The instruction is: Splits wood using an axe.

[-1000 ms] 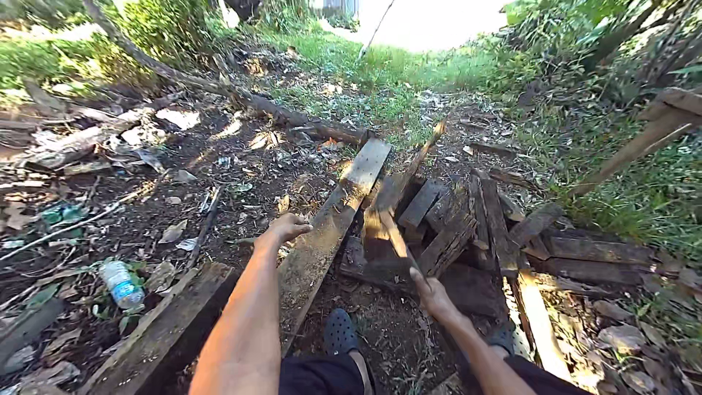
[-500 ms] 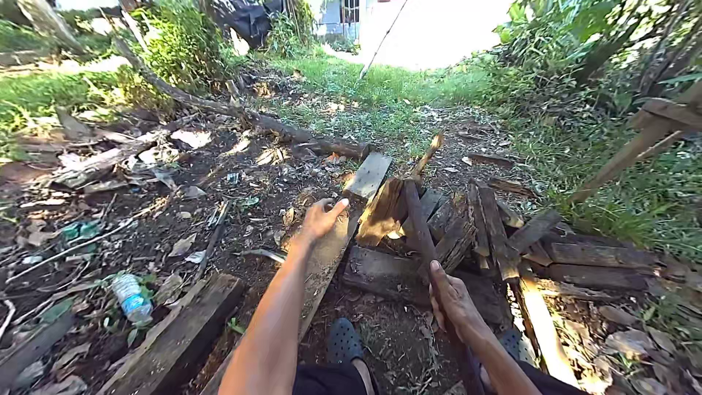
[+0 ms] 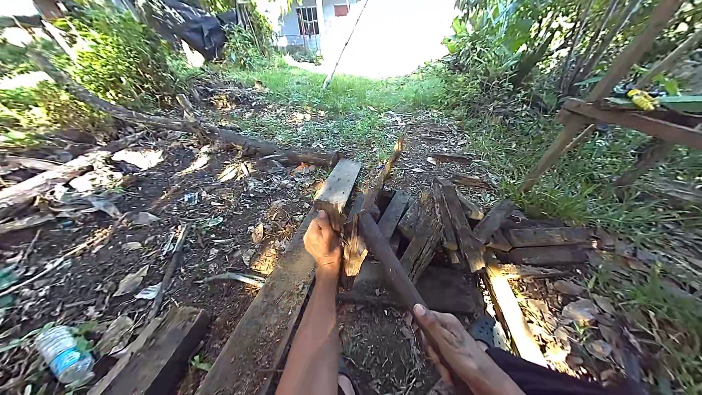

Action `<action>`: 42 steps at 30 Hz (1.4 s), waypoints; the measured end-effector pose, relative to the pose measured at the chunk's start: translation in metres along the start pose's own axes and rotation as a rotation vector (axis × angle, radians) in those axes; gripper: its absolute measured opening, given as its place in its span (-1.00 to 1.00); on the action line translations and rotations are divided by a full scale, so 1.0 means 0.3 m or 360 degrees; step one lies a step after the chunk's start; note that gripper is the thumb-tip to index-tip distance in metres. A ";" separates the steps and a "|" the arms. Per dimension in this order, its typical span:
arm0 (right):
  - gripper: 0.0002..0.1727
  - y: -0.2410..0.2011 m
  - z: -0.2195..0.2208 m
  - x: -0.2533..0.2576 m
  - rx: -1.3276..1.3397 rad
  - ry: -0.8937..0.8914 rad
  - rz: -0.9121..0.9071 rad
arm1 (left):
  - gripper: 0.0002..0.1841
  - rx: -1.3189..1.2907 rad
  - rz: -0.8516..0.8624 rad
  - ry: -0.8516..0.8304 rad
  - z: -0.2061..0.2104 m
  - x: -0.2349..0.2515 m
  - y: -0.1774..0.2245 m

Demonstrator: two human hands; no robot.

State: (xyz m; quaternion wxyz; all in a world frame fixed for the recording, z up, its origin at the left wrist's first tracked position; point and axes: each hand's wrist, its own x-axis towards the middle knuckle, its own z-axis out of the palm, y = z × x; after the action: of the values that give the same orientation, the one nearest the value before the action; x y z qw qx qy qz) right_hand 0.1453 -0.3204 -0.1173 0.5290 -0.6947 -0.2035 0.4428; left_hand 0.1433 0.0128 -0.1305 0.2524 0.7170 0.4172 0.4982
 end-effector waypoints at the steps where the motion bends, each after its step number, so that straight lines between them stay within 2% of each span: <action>1: -0.24 0.000 -0.021 -0.023 -0.0025 -0.0030 -0.0008 | -0.22 -0.0143 -0.0039 0.0009 -0.003 0.007 -0.029; 3: -0.25 -0.006 -0.064 -0.072 0.0009 -0.0089 0.0014 | -0.23 -0.0489 -0.0272 -0.0014 -0.028 0.031 -0.079; 6: -0.22 -0.009 -0.129 -0.141 0.0137 -0.0071 0.0126 | -0.20 -0.0948 -0.0749 0.0213 -0.103 0.105 -0.194; 8: -0.18 -0.011 -0.157 -0.160 0.0190 0.0008 0.0190 | -0.16 -0.0859 -0.0938 0.0396 -0.131 0.142 -0.261; 9: -0.17 -0.022 -0.166 -0.157 0.0198 0.0053 0.0204 | -0.14 -0.0801 -0.0991 0.0390 -0.132 0.141 -0.275; 13: -0.18 -0.101 -0.179 -0.102 0.0191 0.0128 0.0204 | -0.01 -0.0756 -0.1187 0.0117 -0.072 0.043 -0.296; 17: -0.16 -0.117 -0.197 -0.042 0.0276 0.0190 0.0238 | -0.11 -0.0749 -0.1182 -0.0272 0.019 -0.145 -0.277; 19: -0.15 -0.102 -0.201 -0.021 0.0307 0.0221 0.0257 | -0.17 -0.0537 -0.1072 -0.0513 0.067 -0.231 -0.316; 20: -0.16 -0.092 -0.203 -0.015 0.0308 0.0234 0.0269 | -0.21 -0.0374 -0.0957 -0.0584 0.078 -0.260 -0.331; 22: -0.17 -0.069 -0.212 -0.008 0.0290 0.0248 0.0297 | -0.07 -0.0157 -0.0638 -0.0626 0.084 -0.293 -0.318; 25: -0.16 -0.032 -0.219 -0.002 0.0336 0.0206 0.0353 | -0.02 -0.0171 -0.0112 -0.0793 0.125 -0.318 -0.262; 27: -0.16 -0.025 -0.211 0.000 0.0398 0.0156 0.0385 | -0.09 -0.0245 0.0067 -0.1032 0.164 -0.323 -0.237; 29: -0.16 -0.020 -0.206 -0.001 0.0434 0.0134 0.0381 | -0.25 -0.0308 0.0037 -0.1265 0.174 -0.313 -0.223; 31: -0.16 -0.011 -0.207 0.006 0.0463 0.0146 0.0362 | -0.37 -0.0276 -0.0004 -0.1352 0.170 -0.289 -0.226; 36: -0.14 0.017 -0.225 0.025 0.0550 0.0145 0.0440 | -0.29 0.0196 -0.0016 -0.1336 0.113 -0.263 -0.197; 38: -0.14 0.018 -0.226 0.025 0.0569 0.0160 0.0459 | -0.31 0.0190 -0.0156 -0.1346 0.091 -0.295 -0.168; 42: -0.17 0.011 -0.161 0.065 0.0637 0.0312 0.0400 | -0.32 -0.0026 -0.0638 -0.1173 0.104 -0.433 -0.024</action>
State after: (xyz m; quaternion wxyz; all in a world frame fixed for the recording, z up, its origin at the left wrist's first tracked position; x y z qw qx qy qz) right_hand 0.1950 -0.3336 -0.1259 0.6139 -0.6357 0.0283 0.4671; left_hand 0.1496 -0.0922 -0.2134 0.4824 0.7499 0.4263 0.1527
